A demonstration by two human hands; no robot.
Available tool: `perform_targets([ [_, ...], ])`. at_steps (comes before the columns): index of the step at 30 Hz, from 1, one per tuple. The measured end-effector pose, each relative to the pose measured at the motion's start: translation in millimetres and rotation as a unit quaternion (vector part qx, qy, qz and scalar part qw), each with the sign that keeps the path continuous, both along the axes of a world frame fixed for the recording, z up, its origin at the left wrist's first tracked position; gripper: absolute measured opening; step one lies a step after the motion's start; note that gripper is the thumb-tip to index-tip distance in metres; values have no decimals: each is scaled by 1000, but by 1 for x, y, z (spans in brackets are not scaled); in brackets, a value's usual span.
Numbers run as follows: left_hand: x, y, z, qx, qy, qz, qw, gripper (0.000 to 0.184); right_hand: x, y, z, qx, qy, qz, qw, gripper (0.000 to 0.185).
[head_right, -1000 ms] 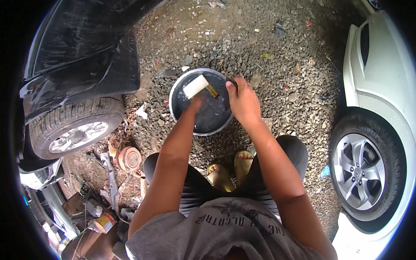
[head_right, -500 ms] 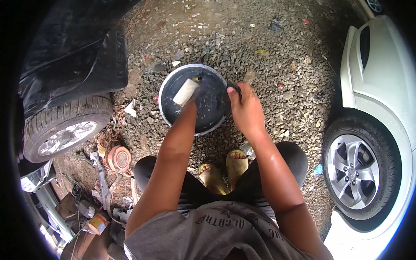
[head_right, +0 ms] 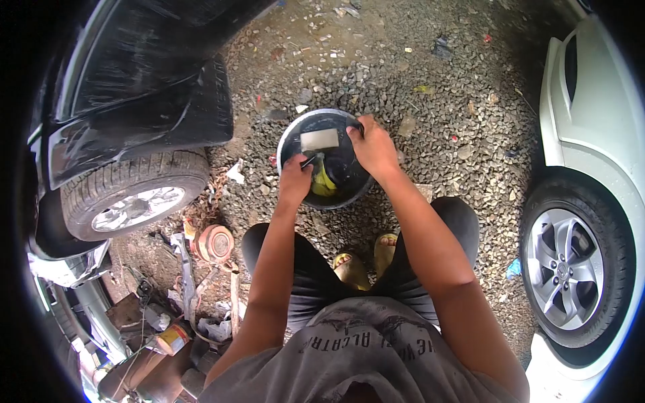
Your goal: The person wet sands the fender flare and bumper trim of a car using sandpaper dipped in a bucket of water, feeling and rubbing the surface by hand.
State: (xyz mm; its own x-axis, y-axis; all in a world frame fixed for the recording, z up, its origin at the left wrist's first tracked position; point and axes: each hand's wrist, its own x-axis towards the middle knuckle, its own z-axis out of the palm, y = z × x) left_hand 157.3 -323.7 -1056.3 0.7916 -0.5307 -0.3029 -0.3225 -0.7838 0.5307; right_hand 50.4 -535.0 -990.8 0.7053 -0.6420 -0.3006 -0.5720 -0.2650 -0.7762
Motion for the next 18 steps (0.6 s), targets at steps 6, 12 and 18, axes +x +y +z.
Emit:
perform_targets([
  [6, 18, 26, 71, -177, 160, 187, 953, 22, 24, -1, -21, 76, -41, 29, 996, 62],
  [12, 4, 25, 80, -418, 367, 257, 790, 25, 37, 14, -3, 47, -77, 60, 994, 77],
  [18, -19, 16, 63, -464, 408, 300, 727, 16, 25, 39, -17, 171, -92, 142, 971, 47],
])
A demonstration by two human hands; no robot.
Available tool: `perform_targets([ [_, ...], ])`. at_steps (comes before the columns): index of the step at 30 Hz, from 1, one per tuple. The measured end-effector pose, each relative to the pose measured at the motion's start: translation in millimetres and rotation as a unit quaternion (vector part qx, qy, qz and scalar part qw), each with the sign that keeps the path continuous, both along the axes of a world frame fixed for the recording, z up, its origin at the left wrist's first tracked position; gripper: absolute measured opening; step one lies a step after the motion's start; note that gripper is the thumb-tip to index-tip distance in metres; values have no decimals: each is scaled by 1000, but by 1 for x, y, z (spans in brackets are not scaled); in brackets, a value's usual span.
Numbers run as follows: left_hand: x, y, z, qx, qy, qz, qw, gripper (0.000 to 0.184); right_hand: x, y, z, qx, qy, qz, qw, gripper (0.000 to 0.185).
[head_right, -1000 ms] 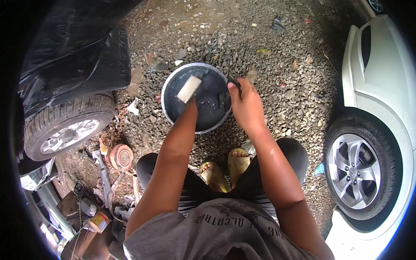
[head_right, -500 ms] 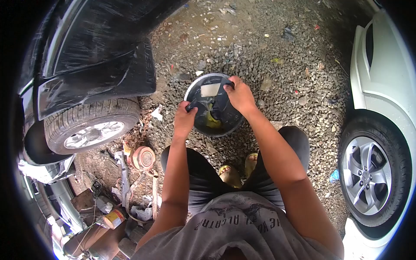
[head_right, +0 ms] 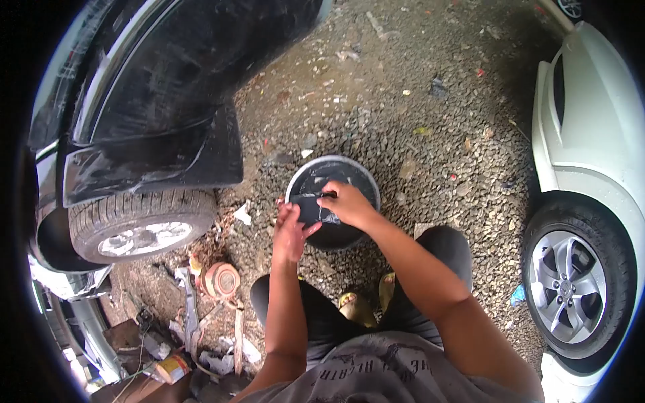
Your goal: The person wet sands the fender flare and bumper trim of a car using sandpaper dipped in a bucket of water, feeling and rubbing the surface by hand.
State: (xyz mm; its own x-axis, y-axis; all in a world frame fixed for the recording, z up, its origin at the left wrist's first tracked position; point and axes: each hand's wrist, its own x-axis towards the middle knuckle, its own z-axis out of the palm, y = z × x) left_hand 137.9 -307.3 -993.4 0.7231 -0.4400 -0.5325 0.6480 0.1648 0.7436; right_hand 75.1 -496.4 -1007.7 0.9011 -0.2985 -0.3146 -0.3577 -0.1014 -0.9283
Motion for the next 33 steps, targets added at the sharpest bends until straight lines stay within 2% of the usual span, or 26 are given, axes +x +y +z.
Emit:
perform_targets([
  [3, -3, 0, -1, 216, -135, -86, 963, 8, -14, -4, 24, -70, 37, -35, 996, 36],
  [4, -6, -3, 6, 220, -142, -91, 961, 9, -20, 0, 38, -66, 43, -60, 995, 34],
  [5, -10, -2, 1, 203, -164, -72, 963, 9, -25, 7, 27, -73, 10, -81, 994, 36],
  [7, -24, -5, 12, 186, -140, 3, 973, 9, -34, 11, 33, 16, 57, -106, 993, 41],
  [8, -30, -4, 28, 167, -122, 16, 978, 9, -38, 11, 45, 114, 96, -128, 981, 42],
  [10, -43, -1, 58, 181, -106, 14, 978, 8, -47, 9, 75, 300, 164, -165, 925, 46],
  [13, -61, 13, 108, 181, -75, -7, 981, 8, -77, 14, 100, 418, 183, -135, 880, 46],
  [15, -73, 31, 146, 230, -72, -56, 969, 9, -89, 31, 142, 375, 187, -155, 895, 40],
  [17, -91, 43, 181, 203, -44, 8, 978, 8, -99, 44, 194, 365, 182, -170, 897, 36],
  [19, -106, 49, 234, 205, -35, 24, 978, 10, -110, 47, 246, 408, 197, -168, 876, 40],
  [21, -120, 55, 288, 195, -32, 46, 979, 11, -118, 45, 326, 456, 216, -159, 848, 46],
  [24, -140, 64, 355, 155, -21, 62, 986, 15, -137, 45, 396, 487, 178, -47, 854, 47],
  [25, -145, 68, 381, 151, -25, 58, 986, 17, -139, 46, 423, 465, 173, -56, 867, 39],
  [27, -150, 76, 425, 156, 20, 13, 988, 19, -141, 45, 459, 381, 182, -5, 906, 32],
  [28, -154, 82, 446, 152, 38, -18, 987, 27, -140, 46, 473, 359, 187, 9, 915, 30],
  [29, -155, 85, 476, 191, 18, -87, 978, 30, -141, 48, 489, 336, 192, 20, 922, 29],
  [31, -153, 110, 510, 21, 76, -125, 989, 41, -128, 59, 521, 311, 189, 53, 930, 27],
  [33, -154, 132, 530, -26, 89, -118, 989, 46, -116, 85, 550, 313, 180, 100, 927, 25],
])
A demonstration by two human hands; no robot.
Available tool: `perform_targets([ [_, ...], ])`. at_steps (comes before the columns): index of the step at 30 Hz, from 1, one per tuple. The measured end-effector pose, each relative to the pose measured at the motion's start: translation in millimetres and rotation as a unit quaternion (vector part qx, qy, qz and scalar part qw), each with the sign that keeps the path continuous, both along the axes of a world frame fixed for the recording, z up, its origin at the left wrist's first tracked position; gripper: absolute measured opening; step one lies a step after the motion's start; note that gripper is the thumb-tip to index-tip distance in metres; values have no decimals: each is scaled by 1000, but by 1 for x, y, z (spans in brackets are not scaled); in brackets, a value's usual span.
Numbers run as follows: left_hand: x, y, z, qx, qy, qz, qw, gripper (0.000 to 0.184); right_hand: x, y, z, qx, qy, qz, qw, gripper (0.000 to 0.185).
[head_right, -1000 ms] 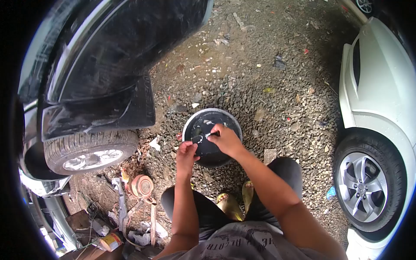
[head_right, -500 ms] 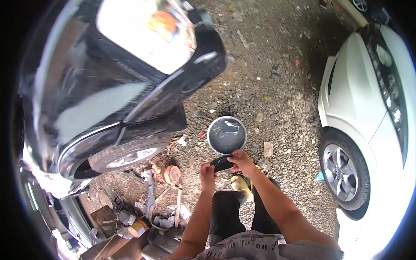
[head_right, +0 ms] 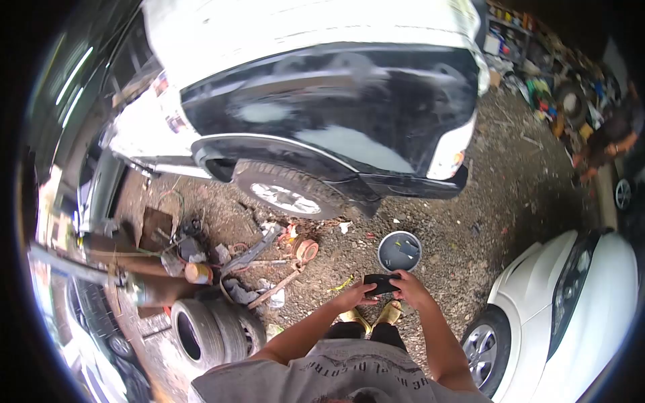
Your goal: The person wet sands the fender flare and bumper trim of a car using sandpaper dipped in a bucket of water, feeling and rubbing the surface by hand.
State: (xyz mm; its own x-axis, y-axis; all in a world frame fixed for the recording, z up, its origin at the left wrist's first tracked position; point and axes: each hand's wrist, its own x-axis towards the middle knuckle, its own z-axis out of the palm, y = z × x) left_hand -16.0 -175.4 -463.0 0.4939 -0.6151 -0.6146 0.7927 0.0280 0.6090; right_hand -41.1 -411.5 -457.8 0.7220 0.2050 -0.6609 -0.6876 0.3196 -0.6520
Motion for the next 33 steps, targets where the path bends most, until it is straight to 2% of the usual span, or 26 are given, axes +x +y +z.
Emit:
perform_targets([
  [4, 7, 59, 34, -98, 29, 84, 991, 50, 37, 70, 41, -11, -51, 107, 993, 23],
  [5, 7, 75, 56, -84, -24, 104, 991, 50, 45, 87, 69, -21, -63, 140, 988, 23],
  [8, 6, 138, 5, 56, -130, 54, 988, 44, 60, 127, 49, 6, -88, 211, 973, 26],
  [10, 19, 191, 3, -46, 20, 264, 963, 40, 75, 124, 52, -71, -132, 159, 976, 28],
  [12, 6, 254, -61, 22, 13, 334, 942, 40, 78, 111, 14, -144, -102, 123, 977, 33],
  [13, -7, 285, -87, 70, 4, 361, 930, 37, 82, 92, -33, -196, -81, 120, 970, 33],
  [14, -27, 309, -100, 118, -3, 385, 915, 35, 74, 79, -57, -238, -66, 106, 963, 32],
  [15, -50, 331, -101, 197, 48, 396, 896, 32, 64, 59, -95, -288, -62, 99, 950, 19],
  [16, -79, 352, -103, 271, 103, 401, 869, 28, 57, 18, -175, -302, -92, 108, 943, 16],
  [17, -112, 382, -154, 322, 134, 348, 870, 21, 36, 4, -169, -344, -89, 191, 915, 4],
  [19, -175, 402, -144, 380, 182, 369, 828, 14, 11, -1, -152, -380, -38, 276, 882, 5],
  [21, -224, 428, -166, 427, 171, 277, 844, 16, 6, 17, -138, -378, 13, 308, 873, 8],
  [23, -273, 429, -152, 463, 184, 222, 838, 21, 11, 42, -127, -374, 44, 325, 867, 11],
  [25, -302, 422, -142, 463, 224, 215, 830, 22, 21, 66, -118, -371, 55, 335, 864, 14],
  [29, -306, 397, -140, 459, 252, 228, 821, 24, 50, 96, -108, -364, 36, 347, 863, 21],
  [33, -242, 363, -138, 473, 241, 250, 810, 27, 77, 95, -105, -367, 11, 354, 860, 28],
])
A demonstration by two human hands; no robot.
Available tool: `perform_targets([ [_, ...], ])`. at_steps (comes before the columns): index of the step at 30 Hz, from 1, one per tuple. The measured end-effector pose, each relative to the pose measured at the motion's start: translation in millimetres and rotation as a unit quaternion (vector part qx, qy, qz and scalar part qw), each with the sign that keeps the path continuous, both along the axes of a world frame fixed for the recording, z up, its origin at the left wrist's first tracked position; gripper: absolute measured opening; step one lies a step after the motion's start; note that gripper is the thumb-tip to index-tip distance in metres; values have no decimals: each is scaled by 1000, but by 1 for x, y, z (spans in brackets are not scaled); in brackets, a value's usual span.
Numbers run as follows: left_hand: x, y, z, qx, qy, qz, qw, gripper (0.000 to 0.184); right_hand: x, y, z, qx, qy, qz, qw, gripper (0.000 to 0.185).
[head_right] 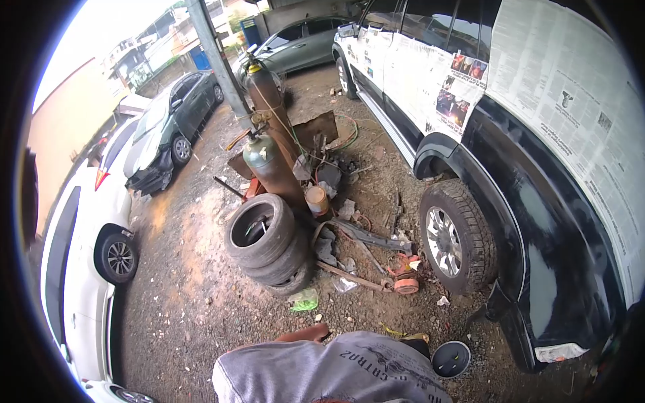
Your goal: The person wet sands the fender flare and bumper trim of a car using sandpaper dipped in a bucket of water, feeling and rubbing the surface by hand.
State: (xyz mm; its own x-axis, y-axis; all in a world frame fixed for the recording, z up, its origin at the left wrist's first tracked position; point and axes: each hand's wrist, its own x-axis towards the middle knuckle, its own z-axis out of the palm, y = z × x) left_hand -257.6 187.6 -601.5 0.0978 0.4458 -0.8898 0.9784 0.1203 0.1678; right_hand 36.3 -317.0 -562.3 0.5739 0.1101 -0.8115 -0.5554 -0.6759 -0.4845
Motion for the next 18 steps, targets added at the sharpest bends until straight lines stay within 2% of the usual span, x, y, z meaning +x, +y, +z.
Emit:
perform_targets([
  [3, 73, -14, 5, 21, -38, -7, 999, 30, 24, -18, -3, -3, -18, 15, 1000, 33],
  [5, 105, -4, -19, -28, -139, -55, 988, 53, 44, -40, -8, -6, -42, 30, 999, 37],
  [8, 157, -23, 6, -24, -150, 115, 982, 60, 89, -79, -30, -2, -160, 90, 983, 42],
  [10, 187, -24, -3, -52, -202, 125, 970, 71, 116, -67, 13, -48, -315, 157, 935, 39],
  [11, 202, -23, -12, -68, -228, 130, 963, 77, 121, -35, 95, -18, -312, 144, 939, 38],
  [12, 227, -25, -41, -74, -243, 208, 944, 77, 138, -41, 107, 34, -379, 142, 914, 35],
  [13, 253, -26, -31, -105, -280, 184, 936, 72, 149, -21, 165, 58, -361, 85, 927, 34],
  [14, 287, -41, -14, -53, -313, 214, 924, 66, 181, -30, 161, 94, -345, 66, 931, 35],
  [15, 326, -36, -15, -80, -364, 171, 912, 63, 210, -26, 176, 93, -363, 61, 925, 35],
  [16, 364, -30, -21, -108, -415, 130, 894, 60, 235, -14, 208, 84, -417, 89, 901, 34],
  [17, 403, -43, 40, -102, -449, 155, 874, 60, 256, 0, 246, 48, -485, 136, 863, 32],
  [18, 447, -33, 34, -97, -465, 127, 871, 61, 276, 12, 277, 44, -529, 154, 833, 32],
])
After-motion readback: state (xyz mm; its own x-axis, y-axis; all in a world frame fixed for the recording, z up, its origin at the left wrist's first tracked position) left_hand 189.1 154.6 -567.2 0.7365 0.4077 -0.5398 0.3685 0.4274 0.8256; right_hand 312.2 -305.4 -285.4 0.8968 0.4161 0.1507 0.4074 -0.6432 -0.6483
